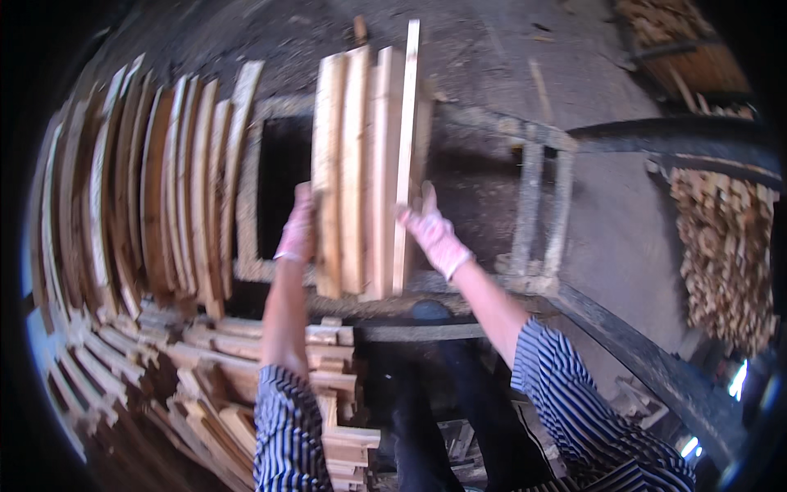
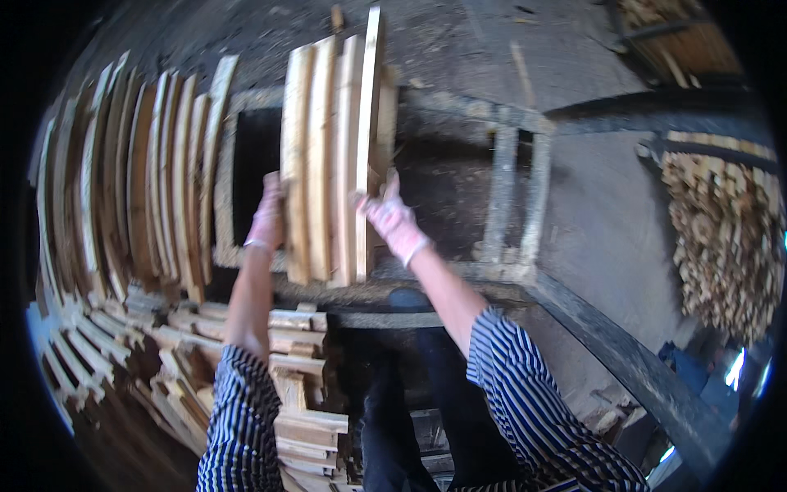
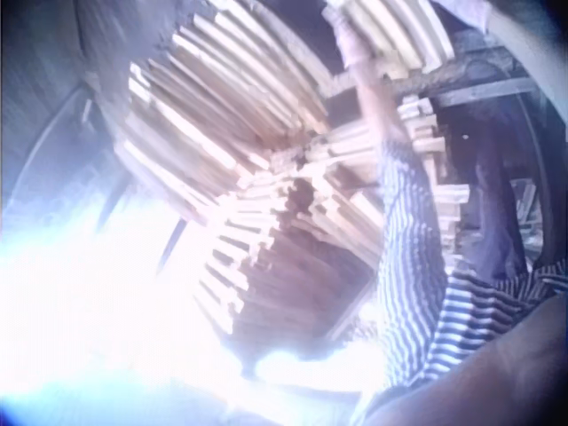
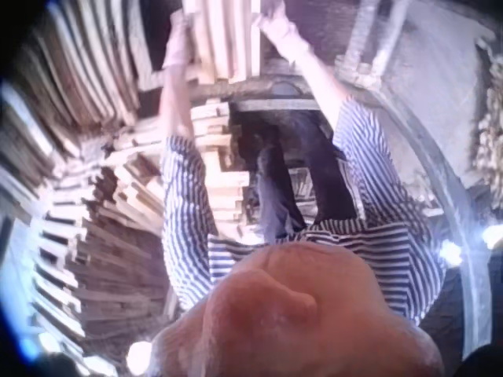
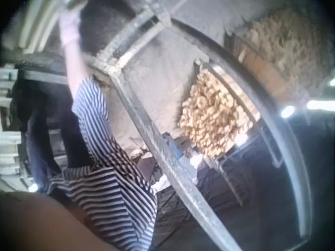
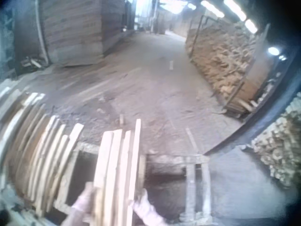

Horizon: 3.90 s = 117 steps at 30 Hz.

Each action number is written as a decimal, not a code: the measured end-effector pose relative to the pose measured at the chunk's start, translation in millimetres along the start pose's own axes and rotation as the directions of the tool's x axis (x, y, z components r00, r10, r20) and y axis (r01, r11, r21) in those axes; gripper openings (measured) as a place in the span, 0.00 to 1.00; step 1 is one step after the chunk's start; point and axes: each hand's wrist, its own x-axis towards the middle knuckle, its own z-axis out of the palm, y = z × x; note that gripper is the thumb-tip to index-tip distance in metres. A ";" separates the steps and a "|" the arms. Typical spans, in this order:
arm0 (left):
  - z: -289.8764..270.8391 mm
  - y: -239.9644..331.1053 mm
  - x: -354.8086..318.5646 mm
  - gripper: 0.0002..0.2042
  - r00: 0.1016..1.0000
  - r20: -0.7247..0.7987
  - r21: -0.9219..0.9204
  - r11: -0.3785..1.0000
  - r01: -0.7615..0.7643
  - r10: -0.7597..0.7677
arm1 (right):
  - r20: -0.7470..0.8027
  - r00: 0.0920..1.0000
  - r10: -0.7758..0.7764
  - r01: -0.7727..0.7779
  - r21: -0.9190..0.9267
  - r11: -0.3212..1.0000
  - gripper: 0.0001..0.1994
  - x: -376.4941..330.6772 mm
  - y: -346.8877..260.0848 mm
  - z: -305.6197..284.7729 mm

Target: The person picks up wooden planks from a pile on the floor and stacks them onto a metal rack. The person wears pink gloves and handles the planks one by one or in small groups, arranging them vertically on the rack.

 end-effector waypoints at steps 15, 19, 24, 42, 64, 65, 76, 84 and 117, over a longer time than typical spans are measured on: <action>79.4 -55.8 -338.8 0.39 0.991 -0.004 -0.138 0.982 -0.130 0.131 | 0.529 0.835 0.151 -0.041 -0.214 0.976 0.53 -219.8 -64.2 -23.1; 80.2 -103.2 -457.2 0.34 0.998 -0.027 -0.417 0.906 -0.071 0.065 | 0.704 0.628 0.332 0.293 -0.609 0.737 0.58 -296.5 -121.3 19.0; 65.3 -105.6 -536.7 0.37 0.937 -0.348 -0.694 0.664 -0.280 0.031 | 0.664 0.262 0.700 0.845 -0.508 0.165 0.56 -359.6 -178.3 185.2; -199.9 36.6 -487.5 0.30 0.530 -0.778 0.025 0.859 -0.512 0.339 | 0.409 0.910 -0.069 0.380 -0.754 0.536 0.33 -293.0 -42.1 170.8; -276.3 -8.6 -83.4 0.43 0.669 -0.729 0.089 0.989 -0.118 0.145 | -0.317 0.839 -0.443 0.157 -0.638 0.754 0.45 118.4 62.2 -29.4; -288.1 -10.6 -85.1 0.42 0.741 -0.661 0.014 0.989 -0.147 0.119 | -0.237 0.833 -0.499 0.235 -0.665 0.709 0.45 113.5 47.3 -20.1; -149.2 -57.0 -86.6 0.36 0.944 -0.329 -0.357 0.924 -0.141 0.017 | 0.183 0.965 -0.190 0.213 -0.115 0.970 0.42 81.3 6.2 248.3; -60.2 15.0 -237.3 0.53 0.991 -0.111 0.182 0.982 -0.054 0.075 | 0.418 0.896 0.152 -0.157 -0.023 0.987 0.20 -30.1 -50.7 169.8; -166.7 -42.6 -629.2 0.47 0.711 -0.674 -0.705 0.112 -0.700 0.200 | 0.742 -0.083 0.665 0.948 0.264 -0.176 0.34 -540.6 -84.8 480.4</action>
